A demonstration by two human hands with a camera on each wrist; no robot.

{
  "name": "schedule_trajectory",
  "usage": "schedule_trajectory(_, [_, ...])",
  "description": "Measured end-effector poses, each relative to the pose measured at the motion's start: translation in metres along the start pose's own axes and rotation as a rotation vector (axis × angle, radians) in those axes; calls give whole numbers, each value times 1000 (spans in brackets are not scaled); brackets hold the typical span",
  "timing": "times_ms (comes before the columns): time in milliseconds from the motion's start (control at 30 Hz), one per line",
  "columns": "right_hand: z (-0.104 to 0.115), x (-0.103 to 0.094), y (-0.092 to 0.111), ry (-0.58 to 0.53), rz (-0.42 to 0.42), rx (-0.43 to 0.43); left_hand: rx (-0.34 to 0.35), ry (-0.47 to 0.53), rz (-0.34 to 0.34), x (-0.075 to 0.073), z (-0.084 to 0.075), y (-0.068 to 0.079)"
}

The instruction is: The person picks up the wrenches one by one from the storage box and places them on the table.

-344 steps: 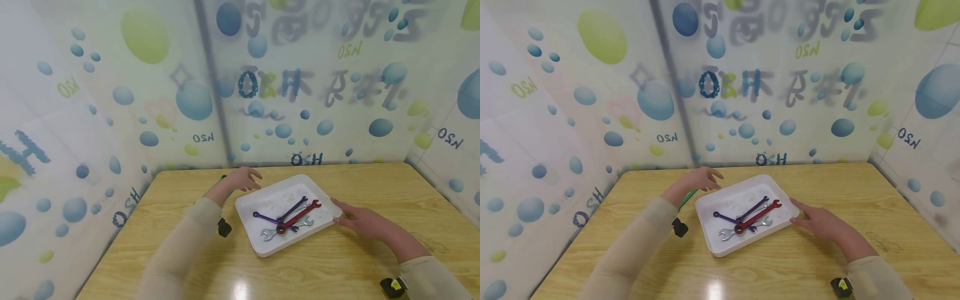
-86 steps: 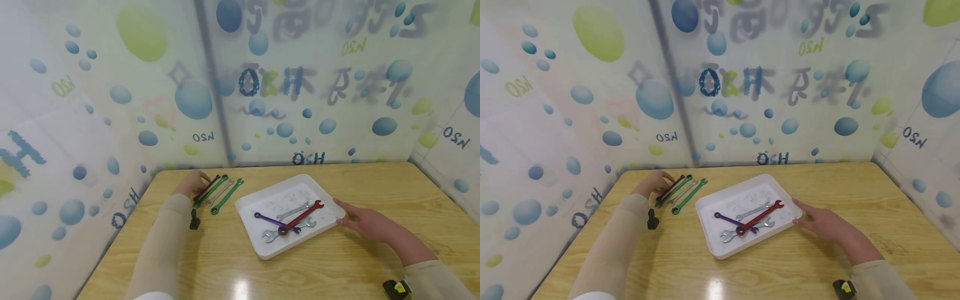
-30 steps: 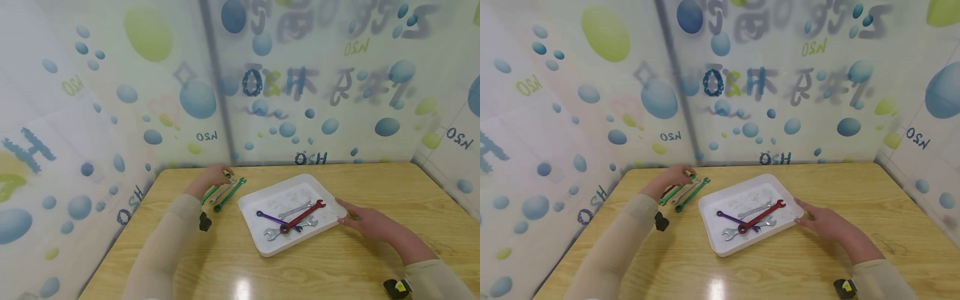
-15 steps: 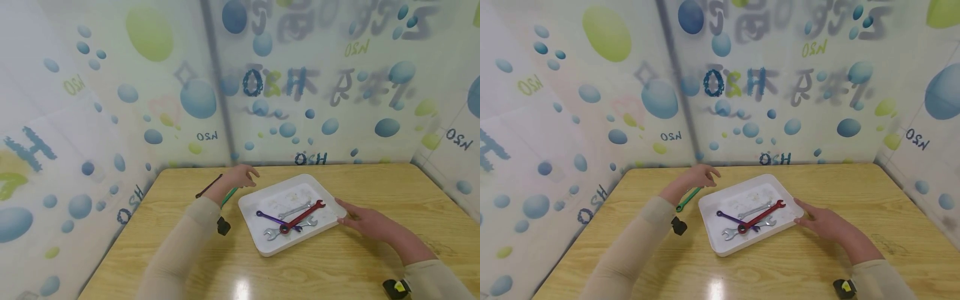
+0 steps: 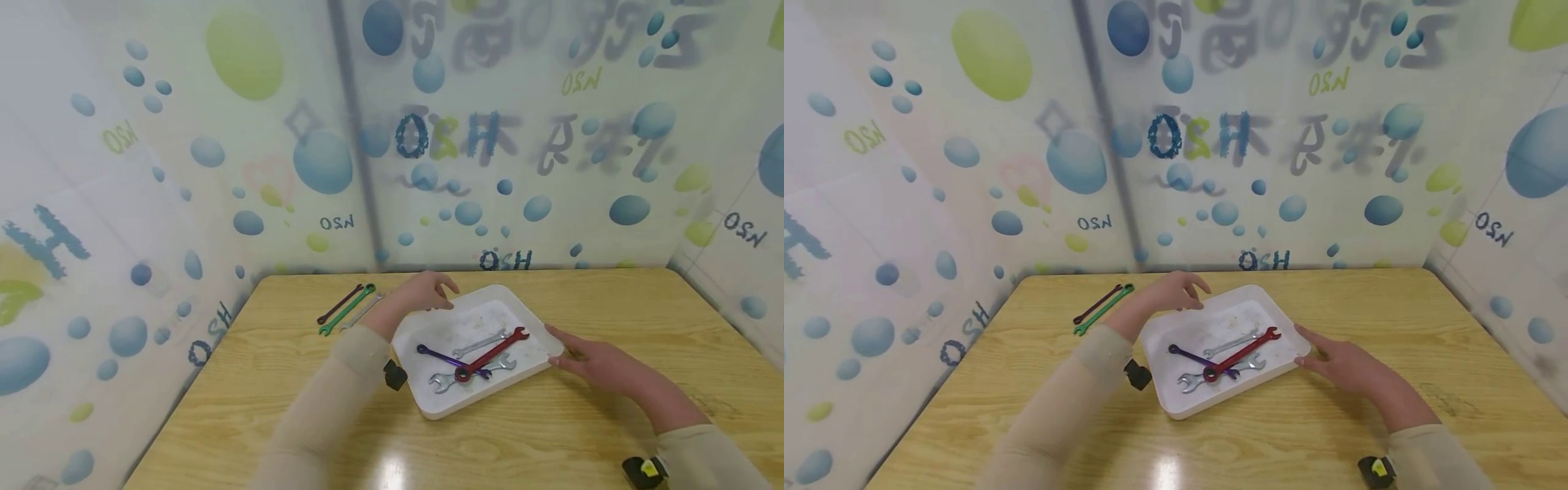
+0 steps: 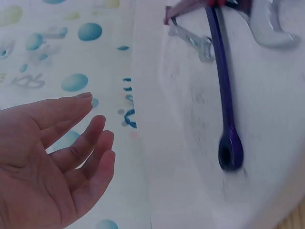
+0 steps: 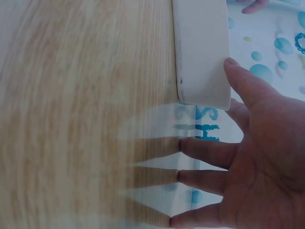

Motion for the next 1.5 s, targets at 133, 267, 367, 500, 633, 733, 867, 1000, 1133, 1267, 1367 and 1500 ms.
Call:
schedule_trajectory(133, [0, -1, 1, 7, 0, 6, 31, 29, 9, 6, -12, -7])
schedule_trajectory(267, [1, -1, 1, 5, -1, 10, 46, 57, 13, 15, -20, -16])
schedule_trajectory(367, [2, -1, 1, -6, 4, 12, 48, 67, 6, 22, -23, -21])
schedule_trajectory(500, [2, -1, 1, -5, 4, 12, 63, 73, 16, 31, -27, -28])
schedule_trajectory(633, [1, -1, 1, 11, -5, 2, 100, 59, 47, 40, -30, -30])
schedule_trajectory(733, [1, -1, 0, 15, -10, 3, 111, 57, 76, 46, -31, -31])
schedule_trajectory(867, [1, 0, -1, 14, -8, 6, 93, 95, 135, 58, -30, -32])
schedule_trajectory(1000, [1, -1, -1, 17, -7, 2, 42, 138, 205, 68, -27, -30])
schedule_trajectory(1133, [0, 0, -1, 13, -3, 6, -11, 151, 258, 75, -25, -28])
schedule_trajectory(1267, [-1, 0, -1, 13, -1, 13, -12, 179, 288, 79, -25, -25])
schedule_trajectory(1367, [0, 0, -1, 16, -3, 13, -1, 193, 308, 80, -25, -23])
schedule_trajectory(1500, [0, 0, -1, 18, -7, 9, 20, 155, 325, 81, -27, -22])
Point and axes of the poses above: each hand's wrist, its own y-axis away from the middle knuckle, its own x-axis out of the palm, z = x × y, the point moved 2 cm from there along -y, towards the middle knuckle, and after that the axes turned 10 degrees about x, right-handed, at the moved point
